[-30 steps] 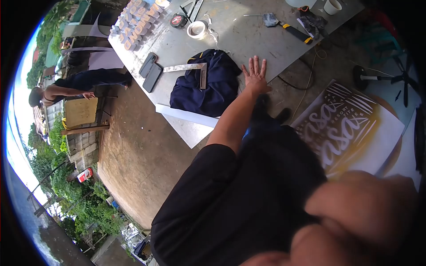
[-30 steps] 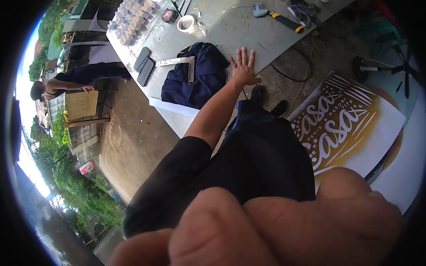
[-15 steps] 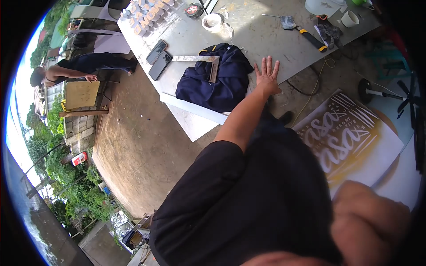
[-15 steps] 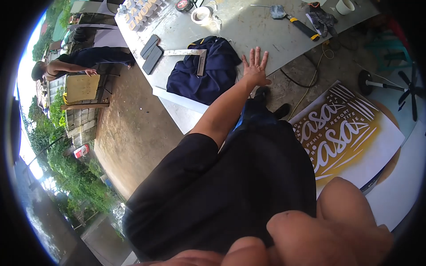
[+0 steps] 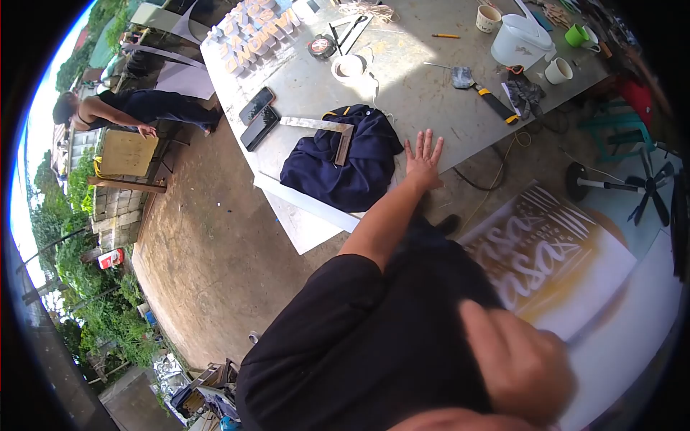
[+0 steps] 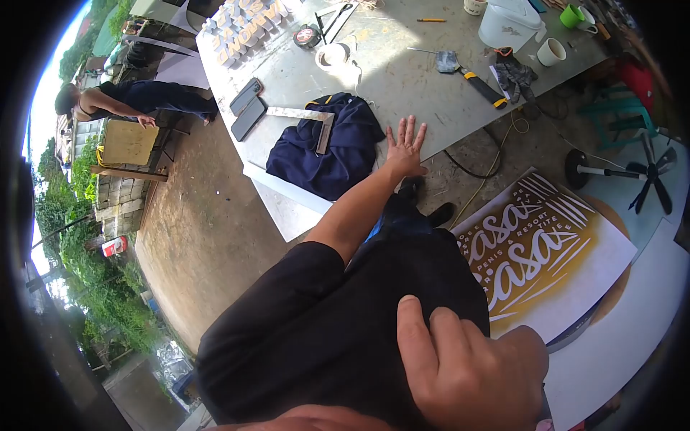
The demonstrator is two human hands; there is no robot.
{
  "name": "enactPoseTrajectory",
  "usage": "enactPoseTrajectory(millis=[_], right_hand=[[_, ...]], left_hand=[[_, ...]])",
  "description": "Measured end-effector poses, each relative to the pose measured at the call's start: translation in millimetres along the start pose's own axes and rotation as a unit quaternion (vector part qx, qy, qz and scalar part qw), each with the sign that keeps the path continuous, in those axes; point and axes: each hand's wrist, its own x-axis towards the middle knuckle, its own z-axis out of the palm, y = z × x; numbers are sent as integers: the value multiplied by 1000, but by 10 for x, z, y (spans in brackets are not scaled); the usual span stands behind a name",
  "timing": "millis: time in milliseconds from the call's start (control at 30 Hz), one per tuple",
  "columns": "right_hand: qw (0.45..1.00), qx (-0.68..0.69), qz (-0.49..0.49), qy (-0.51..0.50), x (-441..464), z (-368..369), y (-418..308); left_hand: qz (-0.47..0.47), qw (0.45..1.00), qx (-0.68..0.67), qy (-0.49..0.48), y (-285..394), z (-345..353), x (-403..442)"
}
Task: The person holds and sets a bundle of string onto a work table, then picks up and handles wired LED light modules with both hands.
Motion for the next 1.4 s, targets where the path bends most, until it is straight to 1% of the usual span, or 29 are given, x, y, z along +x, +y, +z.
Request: enactPoseTrajectory(millis=[33,100,133,167,233,267,333,400,433,500,533,600,633,700,733,867,933,1000,1133,1200,1333,1400], right_hand=[[998,33,-29,-44,25,181,138],[994,108,12,-11,174,443,385],[991,130,36,-13,255,573,557],[987,144,65,16,305,804,755],[971,122,205,-1,381,1288,1154],[962,83,258,13,378,1560,1345],[934,184,304,-34,338,2578,2151],[937,128,320,-61,306,2970,2321],[937,128,319,-56,253,3224,2435],[924,156,329,-117,90,3756,2648],[924,156,330,-115,14,3938,2684],[906,263,328,-46,-152,4298,2753],[906,263,329,-44,-251,4578,2851],[840,389,375,-48,-465,5118,3086],[841,389,374,-45,-547,5251,3126],[830,382,406,18,-813,5602,3218],[826,379,415,35,-794,5561,3225],[802,423,416,62,-694,5485,3219],[825,385,412,51,-386,5131,3182],[825,391,408,15,-267,5030,3205],[833,407,375,20,-233,5600,3663],[830,427,339,115,-246,5735,3736]], left_hand=[[4,1000,-3,-4,20,33,-35],[-2,1000,5,6,4,4,-8],[-3,1000,4,10,11,8,-10],[-4,1000,2,-2,14,2,-11],[-5,1000,5,-5,3,-15,1],[-5,1000,3,-8,2,-13,-1],[-6,1000,6,-16,19,-55,-20],[-3,1000,1,-9,11,-45,-19],[0,1000,-7,-9,4,-30,-14],[0,1000,-6,-3,2,-21,-21],[1,1000,-8,-1,4,-16,-23],[3,1000,-11,-1,2,-14,-19],[4,1000,-15,-3,-1,-16,-20],[5,1000,-12,-5,1,-22,-25],[4,1000,-11,-7,-4,-27,-24],[-4,1000,8,4,12,-7,-20],[-5,1000,9,1,13,-21,-29],[-5,1000,7,-2,20,-37,-30],[-4,1000,-9,-9,13,-17,-6],[-5,1000,-9,-7,12,0,-4],[-2,1000,-13,-9,17,-55,-34],[-9,1000,1,-7,26,-58,-39]])
